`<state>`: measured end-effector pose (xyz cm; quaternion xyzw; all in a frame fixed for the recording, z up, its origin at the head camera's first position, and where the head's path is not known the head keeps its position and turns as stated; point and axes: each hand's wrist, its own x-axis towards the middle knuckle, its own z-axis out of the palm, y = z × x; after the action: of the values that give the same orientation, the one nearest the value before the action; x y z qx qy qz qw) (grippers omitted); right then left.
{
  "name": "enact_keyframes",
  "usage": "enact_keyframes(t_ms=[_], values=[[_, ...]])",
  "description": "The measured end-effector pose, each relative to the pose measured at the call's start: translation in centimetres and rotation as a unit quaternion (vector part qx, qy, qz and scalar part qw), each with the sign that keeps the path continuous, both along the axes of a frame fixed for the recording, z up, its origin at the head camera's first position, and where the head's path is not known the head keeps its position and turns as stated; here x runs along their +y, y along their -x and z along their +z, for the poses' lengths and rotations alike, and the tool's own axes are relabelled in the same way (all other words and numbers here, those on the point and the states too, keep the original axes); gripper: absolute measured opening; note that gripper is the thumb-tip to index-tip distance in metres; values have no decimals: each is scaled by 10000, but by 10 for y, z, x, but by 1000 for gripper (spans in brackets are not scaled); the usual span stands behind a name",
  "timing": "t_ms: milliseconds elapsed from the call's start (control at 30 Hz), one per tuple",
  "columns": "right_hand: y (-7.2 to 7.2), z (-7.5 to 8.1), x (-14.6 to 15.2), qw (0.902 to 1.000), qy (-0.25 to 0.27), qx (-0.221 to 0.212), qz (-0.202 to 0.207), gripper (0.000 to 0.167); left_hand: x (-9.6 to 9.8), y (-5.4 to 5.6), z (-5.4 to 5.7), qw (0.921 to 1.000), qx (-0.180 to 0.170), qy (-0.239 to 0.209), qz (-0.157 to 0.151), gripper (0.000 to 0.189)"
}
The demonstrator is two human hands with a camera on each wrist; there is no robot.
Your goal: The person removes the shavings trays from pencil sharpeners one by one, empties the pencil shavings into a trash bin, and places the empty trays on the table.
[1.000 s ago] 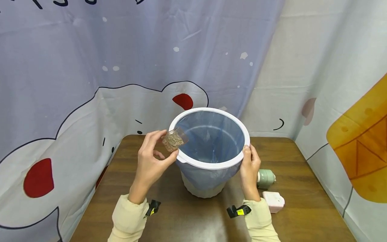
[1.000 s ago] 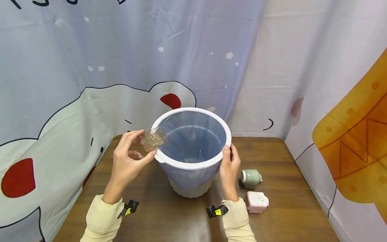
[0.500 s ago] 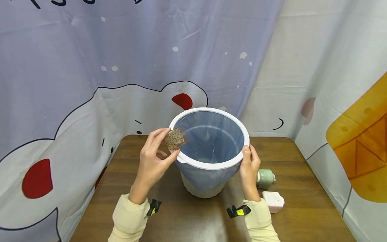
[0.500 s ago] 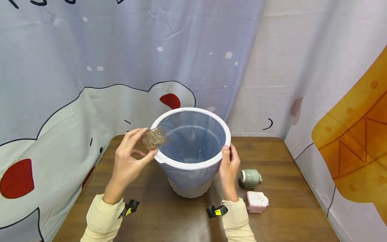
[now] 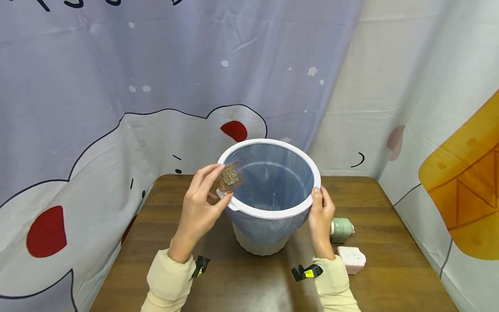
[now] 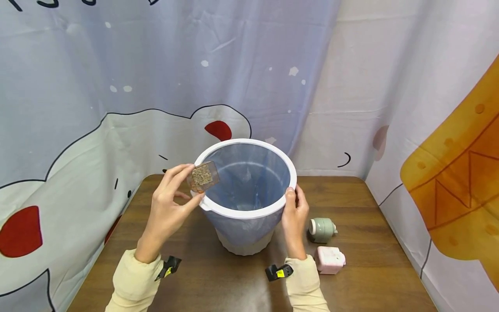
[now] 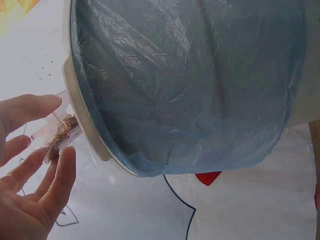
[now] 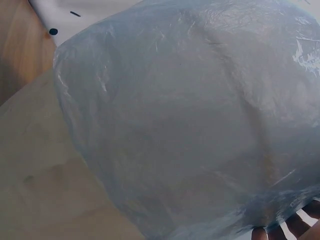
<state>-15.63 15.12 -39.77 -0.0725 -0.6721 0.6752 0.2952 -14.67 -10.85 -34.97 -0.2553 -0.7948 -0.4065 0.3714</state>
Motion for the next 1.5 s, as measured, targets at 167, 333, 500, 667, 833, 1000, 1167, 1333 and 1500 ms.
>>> enact_keyframes(t_ms=[167, 333, 500, 667, 833, 1000, 1167, 1333, 1500], values=[[4, -6, 2, 10000, 7, 60, -27, 39, 2, 1, -1, 9998, 108, 127, 94, 59], [16, -24, 10, 10000, 65, 48, -47, 36, 4, 1, -1, 9988, 302, 282, 245, 58], [19, -28, 10, 9998, 67, 148, -99, 36, 7, 2, 0, 9973, 535, 379, 321, 57], [19, -28, 10, 9998, 100, 138, -55, 37, 9, 4, -1, 9957, 687, 486, 385, 56], [13, -20, 8, 10000, 83, 7, 24, 38, 11, 5, -2, 9922, 894, 669, 548, 56], [2, -3, 1, 10000, -4, -92, -17, 39, 12, 5, -2, 9899, 950, 829, 653, 57], [0, 0, -1, 10000, 39, -76, -10, 40, 13, 5, -2, 9907, 805, 911, 611, 56], [0, -1, 0, 10000, 80, -12, 25, 39, 14, 5, -1, 9902, 845, 956, 564, 56], [0, 0, 0, 9999, 102, -20, 41, 39, 15, 5, -1, 9892, 831, 1065, 572, 54]])
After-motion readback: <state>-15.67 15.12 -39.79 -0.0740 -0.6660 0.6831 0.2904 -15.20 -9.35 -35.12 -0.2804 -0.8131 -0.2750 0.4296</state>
